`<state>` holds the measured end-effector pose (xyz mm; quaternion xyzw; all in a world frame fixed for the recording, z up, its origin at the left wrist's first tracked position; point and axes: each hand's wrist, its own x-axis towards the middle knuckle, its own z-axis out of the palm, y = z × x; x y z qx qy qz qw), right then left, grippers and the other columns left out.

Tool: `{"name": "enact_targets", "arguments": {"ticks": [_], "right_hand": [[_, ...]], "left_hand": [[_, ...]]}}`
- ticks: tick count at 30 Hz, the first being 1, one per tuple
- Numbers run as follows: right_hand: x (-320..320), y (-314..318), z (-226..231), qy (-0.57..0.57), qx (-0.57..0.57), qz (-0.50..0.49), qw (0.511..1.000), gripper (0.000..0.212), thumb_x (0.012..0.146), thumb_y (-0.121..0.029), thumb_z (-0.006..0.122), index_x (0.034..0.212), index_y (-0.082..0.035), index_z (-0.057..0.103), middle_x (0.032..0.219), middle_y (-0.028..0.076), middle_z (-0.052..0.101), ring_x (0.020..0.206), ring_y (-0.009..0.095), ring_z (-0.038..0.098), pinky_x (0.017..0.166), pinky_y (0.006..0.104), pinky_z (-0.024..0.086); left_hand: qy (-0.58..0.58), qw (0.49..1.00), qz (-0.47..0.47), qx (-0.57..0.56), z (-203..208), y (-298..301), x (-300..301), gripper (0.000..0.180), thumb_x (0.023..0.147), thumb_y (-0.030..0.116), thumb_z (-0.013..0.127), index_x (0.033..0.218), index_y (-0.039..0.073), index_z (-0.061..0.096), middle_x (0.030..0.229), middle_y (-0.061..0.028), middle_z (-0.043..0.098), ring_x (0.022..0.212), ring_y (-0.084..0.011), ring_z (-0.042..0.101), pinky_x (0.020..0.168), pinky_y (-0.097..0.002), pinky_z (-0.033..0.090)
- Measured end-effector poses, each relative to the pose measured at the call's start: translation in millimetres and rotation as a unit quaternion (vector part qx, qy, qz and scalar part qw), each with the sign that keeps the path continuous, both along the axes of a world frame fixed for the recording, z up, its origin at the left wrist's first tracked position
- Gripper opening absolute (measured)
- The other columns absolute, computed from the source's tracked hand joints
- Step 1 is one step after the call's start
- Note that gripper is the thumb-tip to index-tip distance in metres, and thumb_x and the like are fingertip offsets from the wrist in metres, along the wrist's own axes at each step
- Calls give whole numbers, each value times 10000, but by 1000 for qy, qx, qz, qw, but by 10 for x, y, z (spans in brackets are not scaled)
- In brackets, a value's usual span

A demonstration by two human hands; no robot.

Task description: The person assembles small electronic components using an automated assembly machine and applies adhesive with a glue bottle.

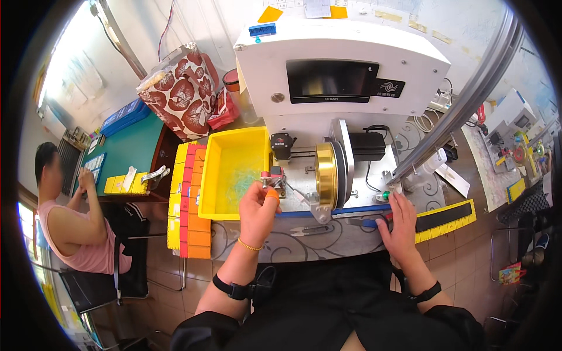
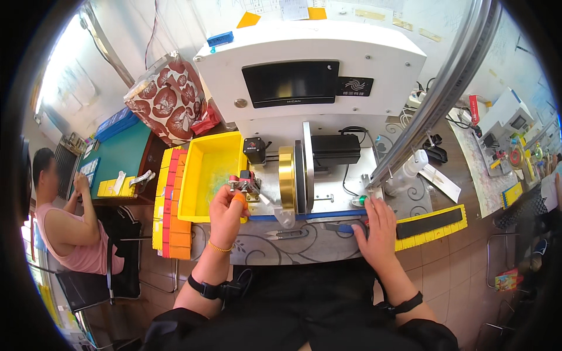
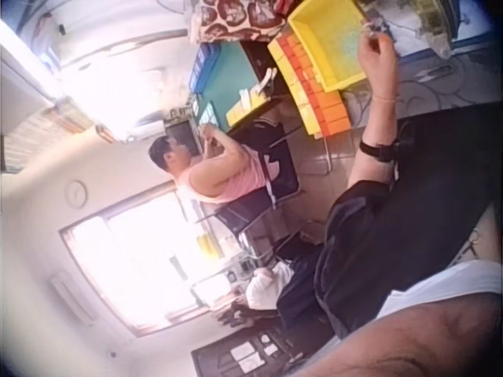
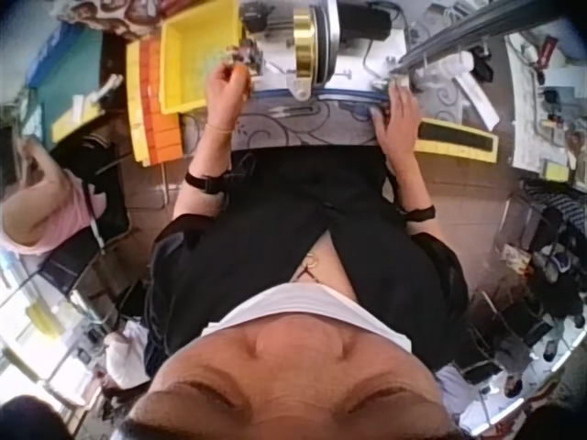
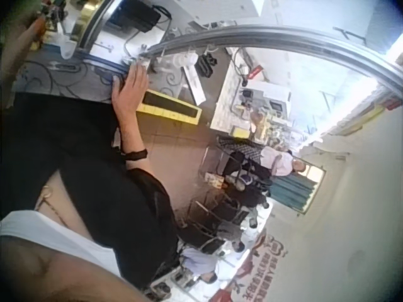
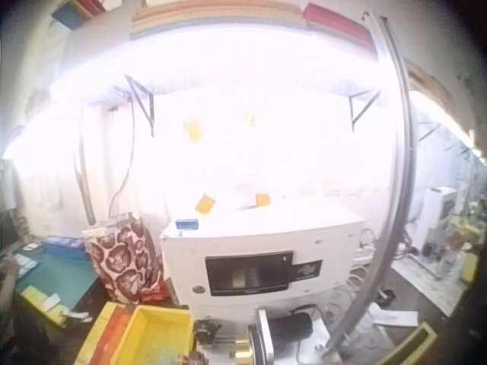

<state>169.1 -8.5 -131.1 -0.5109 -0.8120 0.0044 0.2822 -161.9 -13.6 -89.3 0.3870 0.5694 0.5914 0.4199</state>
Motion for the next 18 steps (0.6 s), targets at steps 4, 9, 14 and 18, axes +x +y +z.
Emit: {"name": "enact_targets", "arguments": {"ticks": [4, 9, 14, 18], "right_hand": [[-61, -116, -102, 21, 30, 13, 999, 635, 775, -186, 712, 1340, -24, 471, 1369, 173, 470, 1280, 372, 412, 1094, 513, 265], [-68, -153, -174, -5, 46, 6, 999, 580, 796, -205, 697, 1317, -50, 496, 1356, 142, 486, 1296, 338, 408, 1100, 513, 250], [-7, -154, -253, 6, 51, 16, 999, 519, 817, -254, 687, 1275, -65, 535, 1305, 127, 527, 1268, 321, 459, 1083, 518, 288], [-70, -141, -272, 38, 41, 26, 998, 490, 821, -257, 679, 1257, -74, 549, 1299, 105, 533, 1272, 284, 462, 1084, 500, 300]], "left_hand": [[73, 997, 16, 3, -119, 43, -26, 102, 861, 43, 580, 788, 29, 511, 665, 17, 527, 595, -48, 487, 543, -212, 395], [113, 992, 51, 38, -195, 75, -10, 61, 831, 31, 595, 803, 25, 541, 662, 39, 498, 613, -30, 427, 552, -205, 360], [174, 981, 65, 59, -305, 140, 2, 126, 855, 27, 542, 963, -3, 599, 691, 24, 506, 589, -50, 425, 527, -223, 353], [131, 985, 77, 78, -253, 94, -37, 239, 872, 24, 481, 1076, -6, 602, 717, 19, 506, 556, -45, 423, 475, -212, 352]]}}
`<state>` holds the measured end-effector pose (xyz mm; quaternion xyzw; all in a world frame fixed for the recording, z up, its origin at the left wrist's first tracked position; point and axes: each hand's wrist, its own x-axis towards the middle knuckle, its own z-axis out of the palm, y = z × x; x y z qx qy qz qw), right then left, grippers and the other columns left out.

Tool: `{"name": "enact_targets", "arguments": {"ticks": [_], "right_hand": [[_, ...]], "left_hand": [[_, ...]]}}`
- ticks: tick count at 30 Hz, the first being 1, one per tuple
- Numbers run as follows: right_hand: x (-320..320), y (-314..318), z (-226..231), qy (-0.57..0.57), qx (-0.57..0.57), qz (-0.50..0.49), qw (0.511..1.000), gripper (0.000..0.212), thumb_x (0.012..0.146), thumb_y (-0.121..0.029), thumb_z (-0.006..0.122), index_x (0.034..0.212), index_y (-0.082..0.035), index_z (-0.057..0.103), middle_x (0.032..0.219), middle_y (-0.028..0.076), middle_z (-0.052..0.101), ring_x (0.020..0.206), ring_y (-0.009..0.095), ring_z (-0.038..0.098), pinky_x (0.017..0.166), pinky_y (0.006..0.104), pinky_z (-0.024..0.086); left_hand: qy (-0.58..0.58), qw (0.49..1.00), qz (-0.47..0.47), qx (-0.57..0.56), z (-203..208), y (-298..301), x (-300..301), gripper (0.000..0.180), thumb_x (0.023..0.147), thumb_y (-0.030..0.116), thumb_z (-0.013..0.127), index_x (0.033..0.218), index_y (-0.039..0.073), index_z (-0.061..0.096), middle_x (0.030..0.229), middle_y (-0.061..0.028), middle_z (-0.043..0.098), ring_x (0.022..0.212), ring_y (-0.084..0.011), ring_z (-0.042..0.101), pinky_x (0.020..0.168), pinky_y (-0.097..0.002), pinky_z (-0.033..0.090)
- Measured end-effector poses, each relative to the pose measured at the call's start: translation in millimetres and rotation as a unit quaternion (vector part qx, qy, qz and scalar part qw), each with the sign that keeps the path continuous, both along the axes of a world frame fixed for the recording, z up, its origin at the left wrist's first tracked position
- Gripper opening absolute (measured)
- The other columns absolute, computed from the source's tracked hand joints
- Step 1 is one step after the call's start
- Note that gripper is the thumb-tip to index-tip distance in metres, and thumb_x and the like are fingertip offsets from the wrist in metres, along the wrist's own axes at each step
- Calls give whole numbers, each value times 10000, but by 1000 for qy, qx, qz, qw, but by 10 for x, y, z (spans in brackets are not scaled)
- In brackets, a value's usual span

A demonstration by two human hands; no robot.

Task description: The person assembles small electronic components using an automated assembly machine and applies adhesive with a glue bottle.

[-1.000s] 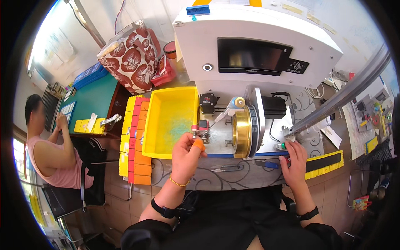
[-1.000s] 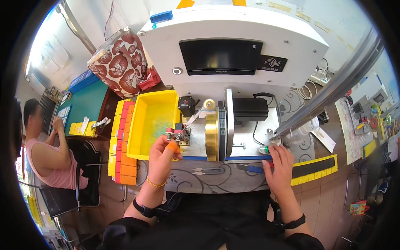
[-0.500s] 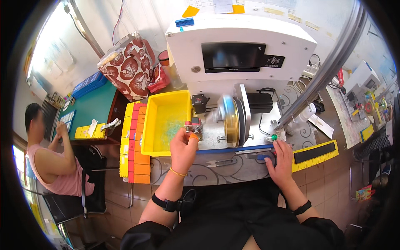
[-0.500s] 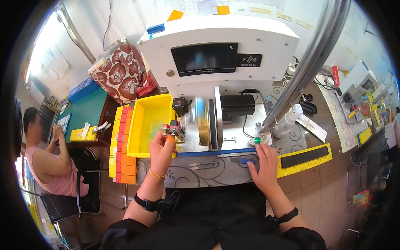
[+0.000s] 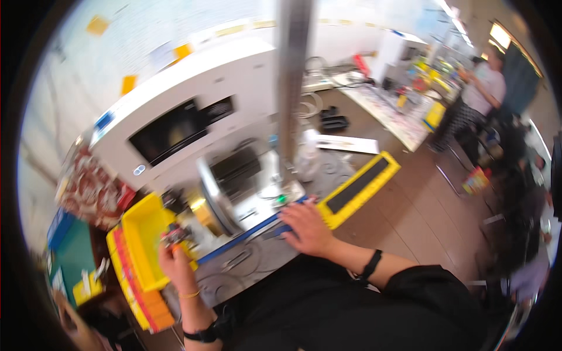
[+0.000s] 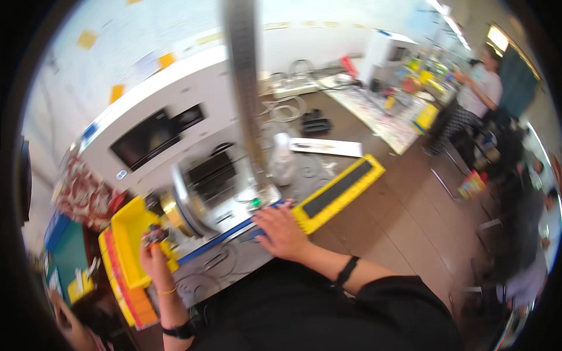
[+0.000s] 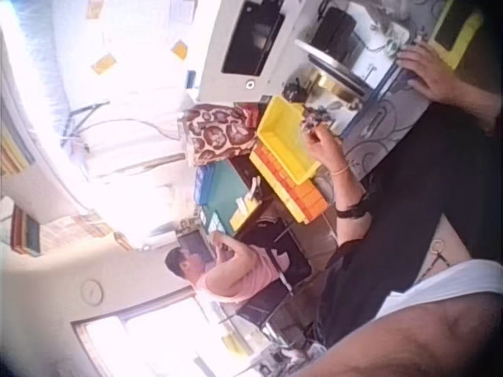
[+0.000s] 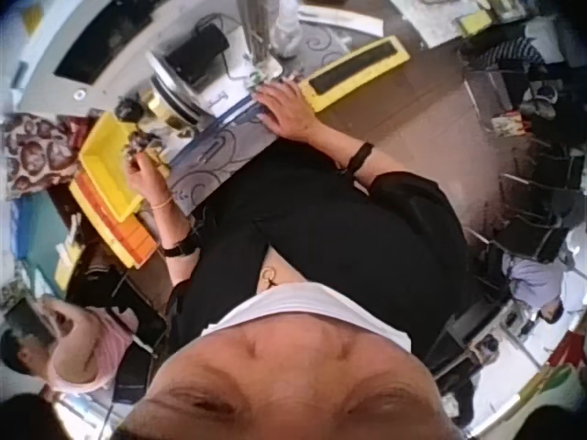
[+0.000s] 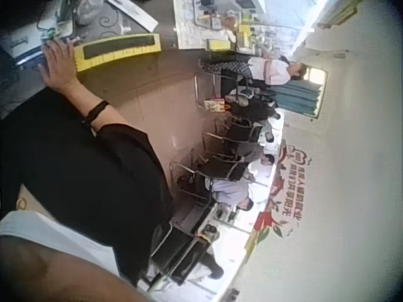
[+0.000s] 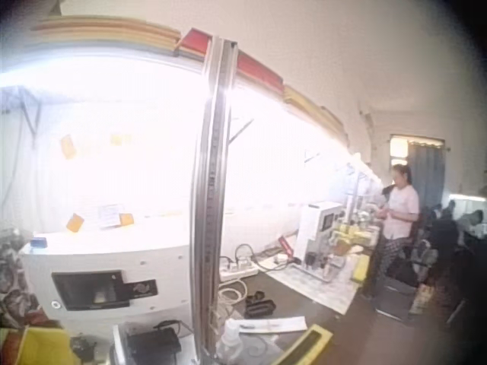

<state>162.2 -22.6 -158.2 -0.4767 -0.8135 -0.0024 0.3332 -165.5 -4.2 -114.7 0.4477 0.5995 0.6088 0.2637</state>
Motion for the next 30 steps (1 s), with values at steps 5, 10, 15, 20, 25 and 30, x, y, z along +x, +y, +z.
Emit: {"name": "enact_targets", "arguments": {"ticks": [5, 10, 15, 20, 25, 30], "right_hand": [[24, -12, -18, 12, 20, -4, 1000, 479, 828, -255, 663, 1261, -86, 547, 1307, 83, 525, 1280, 260, 449, 1100, 471, 291], [51, -13, -40, 12, 26, -4, 1000, 474, 828, -254, 662, 1255, -84, 545, 1302, 78, 524, 1277, 251, 449, 1106, 464, 287], [47, -16, -36, 17, 29, 0, 999, 465, 830, -245, 662, 1248, -80, 544, 1295, 79, 528, 1269, 251, 456, 1104, 462, 292], [35, -14, -53, 17, 29, -1, 999, 449, 831, -239, 659, 1235, -78, 547, 1284, 84, 533, 1261, 253, 462, 1103, 460, 294], [30, -13, -56, 12, 30, -7, 999, 432, 825, -222, 657, 1220, -80, 557, 1267, 85, 543, 1248, 255, 470, 1096, 460, 304], [22, 2, -48, 10, 31, -4, 999, 419, 820, -216, 655, 1208, -82, 568, 1259, 81, 548, 1243, 256, 476, 1088, 461, 314]], "left_hand": [[-17, 1000, -12, 13, -90, 59, -71, 161, 872, 28, 475, 985, 9, 587, 727, 6, 514, 525, -42, 411, 453, -200, 359], [-6, 1000, -13, 19, -60, 84, 4, 70, 881, 34, 470, 876, 39, 540, 696, 10, 488, 506, -47, 397, 454, -199, 354], [0, 999, -26, 27, -95, 57, -25, 54, 920, 90, 494, 887, 77, 535, 700, 27, 493, 531, -27, 394, 464, -182, 341], [12, 999, -28, 33, -103, 52, -34, 65, 933, 95, 497, 882, 77, 532, 694, 29, 490, 535, -28, 392, 462, -184, 340], [-8, 1000, -1, 30, -28, 39, 63, 66, 936, 94, 500, 921, 57, 552, 697, 24, 492, 545, -27, 402, 470, -185, 355], [0, 999, -20, 32, -89, 57, 12, 184, 935, 87, 497, 1075, 9, 587, 702, 28, 484, 539, -29, 393, 473, -185, 359]]}}
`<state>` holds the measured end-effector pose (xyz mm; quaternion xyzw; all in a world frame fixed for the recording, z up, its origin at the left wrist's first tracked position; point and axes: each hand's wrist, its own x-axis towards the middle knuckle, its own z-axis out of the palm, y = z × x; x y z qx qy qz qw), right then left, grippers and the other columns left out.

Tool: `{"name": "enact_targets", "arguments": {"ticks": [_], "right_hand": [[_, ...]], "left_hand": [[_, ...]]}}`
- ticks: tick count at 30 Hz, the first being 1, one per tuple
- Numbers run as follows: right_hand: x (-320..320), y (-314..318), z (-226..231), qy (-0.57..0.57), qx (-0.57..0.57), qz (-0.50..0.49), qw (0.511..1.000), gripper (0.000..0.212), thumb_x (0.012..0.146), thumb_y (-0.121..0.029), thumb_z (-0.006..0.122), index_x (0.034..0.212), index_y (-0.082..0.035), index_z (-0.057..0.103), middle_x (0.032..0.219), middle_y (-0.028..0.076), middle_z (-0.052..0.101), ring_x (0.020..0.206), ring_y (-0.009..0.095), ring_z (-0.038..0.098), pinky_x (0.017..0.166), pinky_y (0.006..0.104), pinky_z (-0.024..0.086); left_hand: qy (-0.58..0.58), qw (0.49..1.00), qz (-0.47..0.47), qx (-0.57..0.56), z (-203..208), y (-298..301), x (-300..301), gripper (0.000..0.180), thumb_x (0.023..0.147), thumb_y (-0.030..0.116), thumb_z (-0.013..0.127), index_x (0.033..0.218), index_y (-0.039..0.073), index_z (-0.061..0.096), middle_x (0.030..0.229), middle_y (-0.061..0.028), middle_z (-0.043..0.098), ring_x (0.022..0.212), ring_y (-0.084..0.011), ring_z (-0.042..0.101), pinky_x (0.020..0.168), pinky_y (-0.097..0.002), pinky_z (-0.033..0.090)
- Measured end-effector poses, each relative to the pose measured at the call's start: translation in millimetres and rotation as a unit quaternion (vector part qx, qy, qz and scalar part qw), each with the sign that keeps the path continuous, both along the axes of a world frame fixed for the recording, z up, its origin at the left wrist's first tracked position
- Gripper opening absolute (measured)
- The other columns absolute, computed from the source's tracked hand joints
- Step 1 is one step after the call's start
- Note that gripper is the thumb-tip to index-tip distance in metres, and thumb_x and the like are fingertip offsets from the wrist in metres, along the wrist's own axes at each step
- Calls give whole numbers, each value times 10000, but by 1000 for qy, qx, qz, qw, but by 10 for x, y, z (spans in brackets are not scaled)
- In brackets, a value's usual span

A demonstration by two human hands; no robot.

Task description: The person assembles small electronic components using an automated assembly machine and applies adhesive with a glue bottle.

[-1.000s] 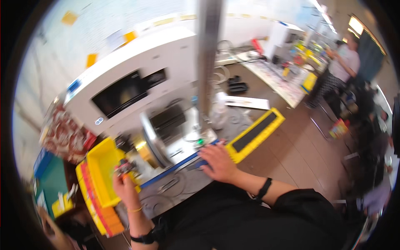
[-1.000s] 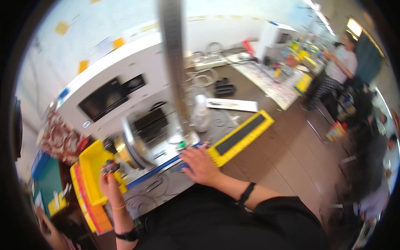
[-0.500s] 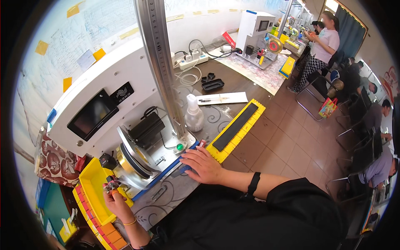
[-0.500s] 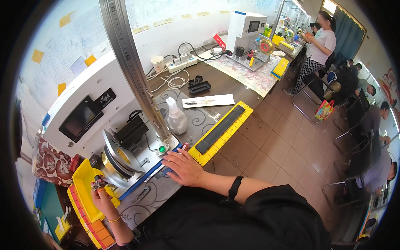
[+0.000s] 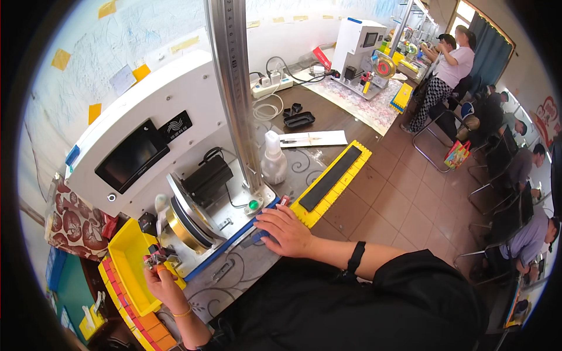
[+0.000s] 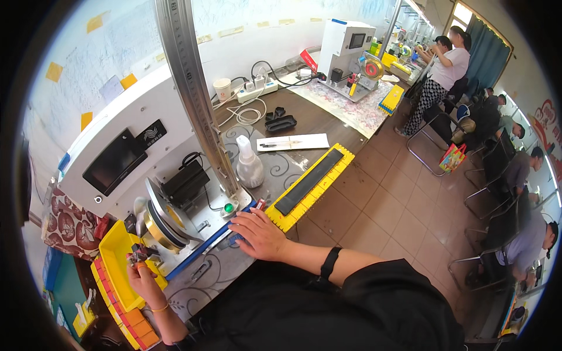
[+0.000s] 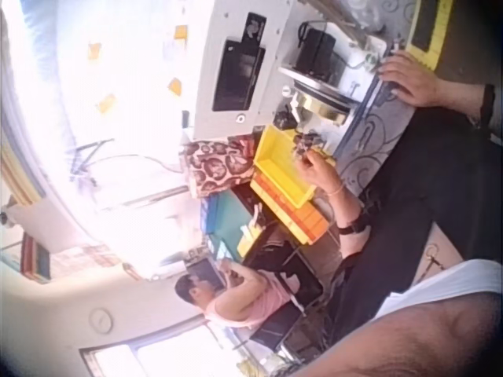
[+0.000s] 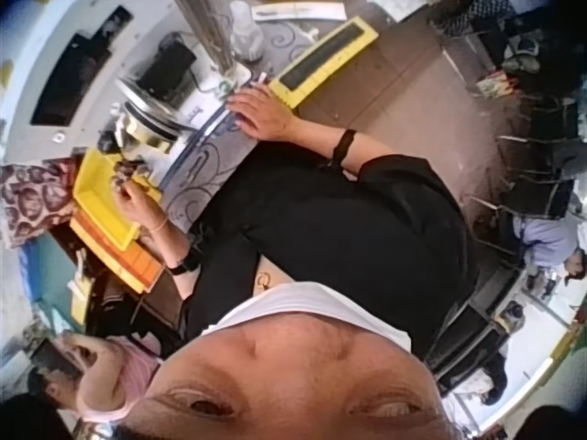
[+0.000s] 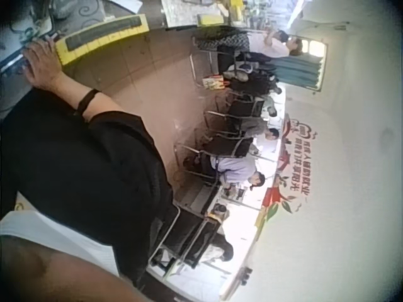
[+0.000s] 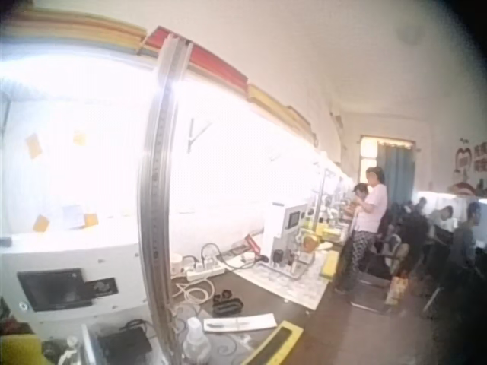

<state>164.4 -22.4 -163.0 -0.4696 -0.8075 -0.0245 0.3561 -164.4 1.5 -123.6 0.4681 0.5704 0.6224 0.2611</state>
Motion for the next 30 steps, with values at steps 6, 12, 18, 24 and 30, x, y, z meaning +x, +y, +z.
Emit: {"name": "enact_targets", "arguments": {"ticks": [6, 12, 18, 24, 30], "right_hand": [[4, -18, 8, 1, 1, -4, 1000, 417, 820, -211, 653, 1207, -82, 568, 1253, 77, 552, 1235, 252, 484, 1086, 458, 315], [6, -23, 9, 1, 2, -3, 1000, 413, 819, -206, 652, 1205, -85, 570, 1244, 75, 554, 1230, 248, 485, 1087, 451, 311], [9, -17, 24, 6, -3, 3, 1000, 403, 820, -201, 651, 1199, -87, 575, 1232, 75, 556, 1220, 249, 490, 1084, 444, 311], [13, -18, 23, 7, -3, 4, 1000, 409, 820, -202, 653, 1205, -91, 573, 1235, 75, 557, 1222, 248, 492, 1086, 444, 314], [22, -18, 14, 5, -20, 8, 1000, 415, 817, -197, 658, 1211, -95, 572, 1239, 71, 560, 1234, 242, 492, 1090, 448, 317]], "left_hand": [[-11, 1000, 2, 6, 39, -13, 8, 67, 917, 62, 496, 956, 23, 534, 691, 8, 493, 511, -44, 402, 464, -194, 355], [18, 1000, -8, -4, -19, -4, -42, 189, 920, 69, 489, 1064, 2, 591, 719, 13, 504, 528, -38, 406, 469, -193, 360], [9, 1000, -6, 2, -17, 6, -29, 171, 919, 61, 484, 1045, 4, 585, 713, 14, 490, 530, -36, 400, 464, -196, 355], [9, 1000, 8, -9, -43, 0, -44, 98, 928, 71, 489, 975, 25, 562, 703, 19, 479, 531, -33, 390, 464, -192, 351], [-1, 1000, 16, -11, -55, -16, -31, 127, 938, 80, 494, 1027, 26, 566, 702, 25, 475, 535, -29, 385, 466, -189, 348]]}}
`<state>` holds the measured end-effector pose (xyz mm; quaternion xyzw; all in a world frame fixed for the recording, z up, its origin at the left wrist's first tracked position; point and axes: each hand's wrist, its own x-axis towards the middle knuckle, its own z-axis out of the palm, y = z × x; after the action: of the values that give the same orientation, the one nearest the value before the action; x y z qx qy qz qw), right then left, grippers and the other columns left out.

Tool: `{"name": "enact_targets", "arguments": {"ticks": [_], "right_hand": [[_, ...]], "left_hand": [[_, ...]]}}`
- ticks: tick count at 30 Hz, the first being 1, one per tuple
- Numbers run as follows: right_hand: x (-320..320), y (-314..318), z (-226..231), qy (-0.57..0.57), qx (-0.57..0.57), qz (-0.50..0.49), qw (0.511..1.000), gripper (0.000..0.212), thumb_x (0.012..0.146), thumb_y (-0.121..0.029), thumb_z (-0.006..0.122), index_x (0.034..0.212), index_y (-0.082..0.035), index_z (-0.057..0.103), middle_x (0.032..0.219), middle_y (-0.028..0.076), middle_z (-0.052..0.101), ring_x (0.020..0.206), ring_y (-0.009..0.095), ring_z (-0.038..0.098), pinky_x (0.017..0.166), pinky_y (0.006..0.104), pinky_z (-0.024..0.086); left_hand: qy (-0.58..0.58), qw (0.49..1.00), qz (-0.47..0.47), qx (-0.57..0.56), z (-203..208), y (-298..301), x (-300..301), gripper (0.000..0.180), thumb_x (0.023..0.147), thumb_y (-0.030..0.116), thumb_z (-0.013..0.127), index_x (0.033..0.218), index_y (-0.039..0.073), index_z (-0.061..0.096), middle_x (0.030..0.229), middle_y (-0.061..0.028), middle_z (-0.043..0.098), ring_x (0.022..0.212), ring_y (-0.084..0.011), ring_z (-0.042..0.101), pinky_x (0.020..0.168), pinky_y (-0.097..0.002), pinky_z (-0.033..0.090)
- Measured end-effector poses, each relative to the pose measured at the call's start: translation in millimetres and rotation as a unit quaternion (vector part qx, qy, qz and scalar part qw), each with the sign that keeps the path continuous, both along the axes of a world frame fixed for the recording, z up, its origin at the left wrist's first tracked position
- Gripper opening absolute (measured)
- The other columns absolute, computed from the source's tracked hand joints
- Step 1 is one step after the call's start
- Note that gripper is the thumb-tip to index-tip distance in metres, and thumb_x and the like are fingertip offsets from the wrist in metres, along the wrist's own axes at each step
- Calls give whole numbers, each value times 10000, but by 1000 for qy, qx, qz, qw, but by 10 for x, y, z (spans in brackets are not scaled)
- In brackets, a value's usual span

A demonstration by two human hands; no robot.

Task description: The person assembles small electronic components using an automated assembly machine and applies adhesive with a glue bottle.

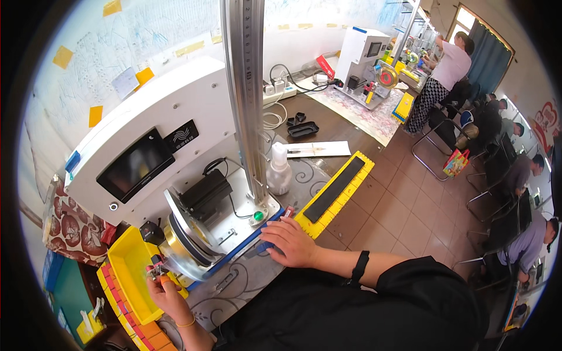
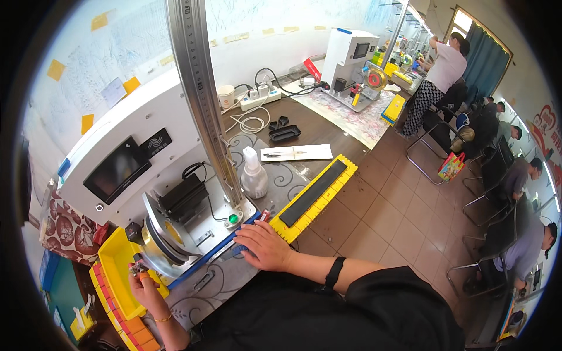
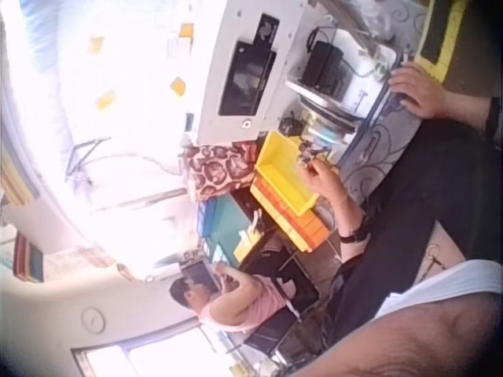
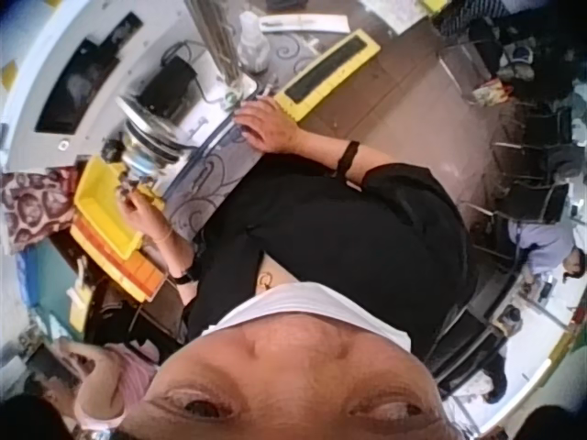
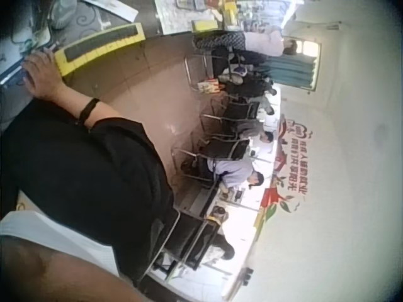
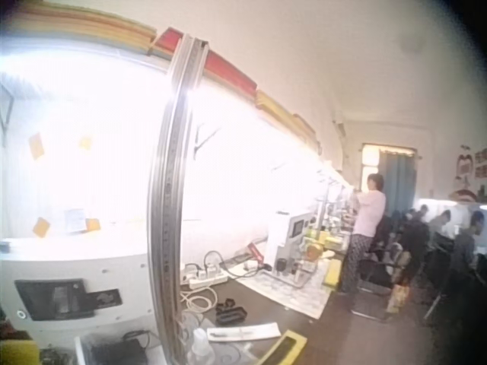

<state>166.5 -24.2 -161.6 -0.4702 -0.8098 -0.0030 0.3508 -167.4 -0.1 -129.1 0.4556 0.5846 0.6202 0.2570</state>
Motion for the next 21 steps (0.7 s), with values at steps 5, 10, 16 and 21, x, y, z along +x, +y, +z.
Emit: {"name": "enact_targets", "arguments": {"ticks": [5, 10, 16, 21], "right_hand": [[11, 19, -6, 3, 2, 1, 1000, 419, 808, -192, 665, 1207, -98, 573, 1241, 67, 558, 1237, 238, 491, 1089, 452, 317], [-7, 23, -20, 0, -13, -1, 1000, 428, 794, -179, 675, 1202, -96, 578, 1243, 66, 556, 1242, 239, 489, 1082, 453, 322], [-32, 10, 26, -6, -31, -2, 999, 397, 798, -182, 666, 1180, -106, 589, 1233, 60, 568, 1238, 238, 493, 1083, 445, 314], [-30, -24, 232, -17, -54, -37, 998, 424, 785, -193, 682, 1191, -119, 584, 1273, 49, 551, 1269, 256, 450, 1088, 477, 283]], "left_hand": [[-9, 1000, 4, -9, 127, -33, 89, 139, 952, 100, 511, 1056, 29, 567, 711, 30, 477, 539, -27, 379, 473, -182, 345], [0, 1000, -31, 1, 40, -46, -39, 67, 950, 73, 495, 884, 65, 499, 698, 10, 508, 529, -35, 407, 475, -177, 349], [-21, 1000, -17, -13, 88, -86, -26, 232, 895, 27, 481, 1123, -5, 510, 849, -22, 543, 591, -53, 449, 483, -187, 388], [-16, 1000, -24, -10, 169, -70, 66, 105, 902, 27, 465, 957, 8, 552, 740, -13, 534, 535, -51, 437, 482, -189, 375]]}}
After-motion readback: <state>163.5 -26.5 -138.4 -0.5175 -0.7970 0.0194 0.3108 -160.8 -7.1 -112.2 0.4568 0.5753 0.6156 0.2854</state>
